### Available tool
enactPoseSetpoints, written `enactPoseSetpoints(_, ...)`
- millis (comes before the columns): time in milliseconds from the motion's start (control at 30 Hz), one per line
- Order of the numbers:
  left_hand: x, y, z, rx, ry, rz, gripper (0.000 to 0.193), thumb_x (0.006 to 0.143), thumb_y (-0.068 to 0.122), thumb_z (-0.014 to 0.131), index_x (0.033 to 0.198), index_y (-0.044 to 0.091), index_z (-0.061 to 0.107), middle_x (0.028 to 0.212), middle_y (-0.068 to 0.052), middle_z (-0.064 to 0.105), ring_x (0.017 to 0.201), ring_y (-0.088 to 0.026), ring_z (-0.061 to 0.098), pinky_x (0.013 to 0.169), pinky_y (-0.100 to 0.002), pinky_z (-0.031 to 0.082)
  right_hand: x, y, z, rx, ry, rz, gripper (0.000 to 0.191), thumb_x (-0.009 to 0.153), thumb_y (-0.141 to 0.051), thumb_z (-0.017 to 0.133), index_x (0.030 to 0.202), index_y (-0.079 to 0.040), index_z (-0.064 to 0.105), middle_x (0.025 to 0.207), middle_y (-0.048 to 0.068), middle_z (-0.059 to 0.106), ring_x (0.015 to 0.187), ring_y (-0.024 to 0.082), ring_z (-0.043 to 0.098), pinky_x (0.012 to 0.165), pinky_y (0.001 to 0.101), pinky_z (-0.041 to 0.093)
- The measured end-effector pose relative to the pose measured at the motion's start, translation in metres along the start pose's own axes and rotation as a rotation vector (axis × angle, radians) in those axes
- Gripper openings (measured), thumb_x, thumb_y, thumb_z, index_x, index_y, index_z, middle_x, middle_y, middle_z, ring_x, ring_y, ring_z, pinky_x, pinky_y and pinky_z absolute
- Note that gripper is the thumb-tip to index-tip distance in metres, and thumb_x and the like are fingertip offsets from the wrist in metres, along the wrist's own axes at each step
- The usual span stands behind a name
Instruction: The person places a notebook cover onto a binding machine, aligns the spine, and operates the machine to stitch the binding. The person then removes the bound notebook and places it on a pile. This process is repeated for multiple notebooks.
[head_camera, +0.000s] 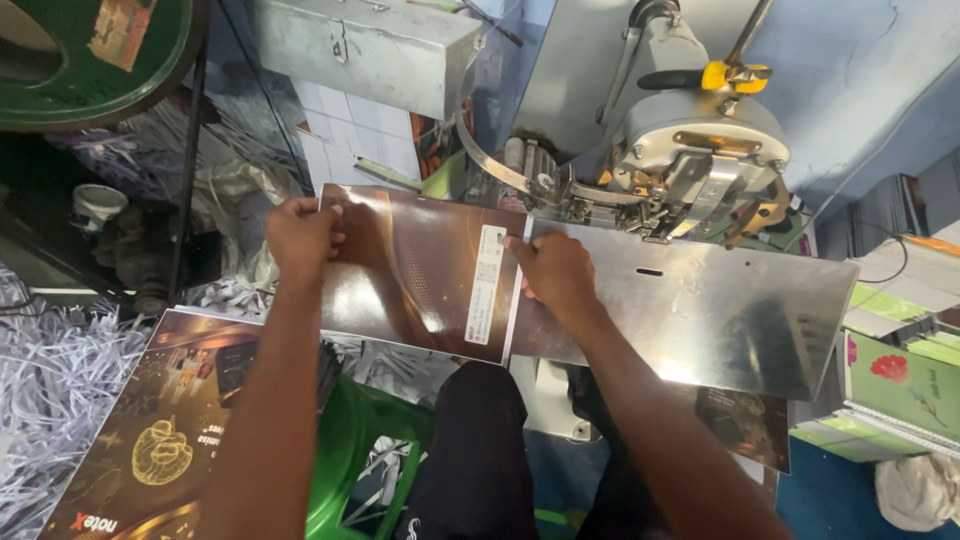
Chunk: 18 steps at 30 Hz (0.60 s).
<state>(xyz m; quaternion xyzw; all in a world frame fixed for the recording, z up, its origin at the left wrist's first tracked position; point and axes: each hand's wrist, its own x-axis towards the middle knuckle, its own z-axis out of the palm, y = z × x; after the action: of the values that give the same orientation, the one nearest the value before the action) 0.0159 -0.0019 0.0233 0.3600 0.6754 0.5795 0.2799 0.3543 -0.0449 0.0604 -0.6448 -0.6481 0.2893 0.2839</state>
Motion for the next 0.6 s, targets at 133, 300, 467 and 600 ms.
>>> enactPoseSetpoints(133,-0.004,-0.002,0.007,0.384,0.206,0.328,0.030,0.076,0.024,0.088,0.098,0.006,0.079,0.087,-0.011,0.077,0.076,-0.025,0.073,0.069,-0.039,0.056,-0.003,-0.005,-0.005,-0.087,0.034,-0.012,0.054,0.094,-0.054,0.062,0.068,-0.008,0.072,0.054,0.003,0.069,0.049,0.016,0.070,0.062,0.0323,0.056)
enactPoseSetpoints(300,-0.007,-0.009,0.017,0.431,0.207,0.264,0.032,0.075,0.029,0.087,0.096,0.007,0.077,0.089,-0.013,0.076,0.083,-0.032,0.073,0.076,-0.044,0.055,-0.005,0.005,-0.013,-0.084,0.041,-0.012,0.054,0.094,-0.054,0.062,0.069,-0.007,0.073,0.055,0.004,0.069,0.051,0.017,0.071,0.063,0.0330,0.057)
enactPoseSetpoints(467,-0.008,-0.016,0.026,0.382,0.139,0.229,0.033,0.074,0.032,0.089,0.091,0.005,0.077,0.083,-0.013,0.076,0.077,-0.029,0.072,0.074,-0.041,0.055,-0.005,0.018,-0.023,-0.136,0.067,0.011,0.055,0.094,-0.056,0.061,0.073,-0.007,0.073,0.056,0.004,0.070,0.052,0.017,0.072,0.064,0.0333,0.057)
enactPoseSetpoints(600,-0.009,-0.019,0.026,0.307,0.054,0.186,0.040,0.074,0.035,0.091,0.087,0.000,0.074,0.077,-0.013,0.074,0.069,-0.024,0.070,0.068,-0.037,0.055,-0.007,0.026,-0.030,-0.180,0.082,0.022,0.055,0.095,-0.057,0.060,0.074,-0.009,0.074,0.056,0.005,0.070,0.053,0.018,0.072,0.066,0.0344,0.056)
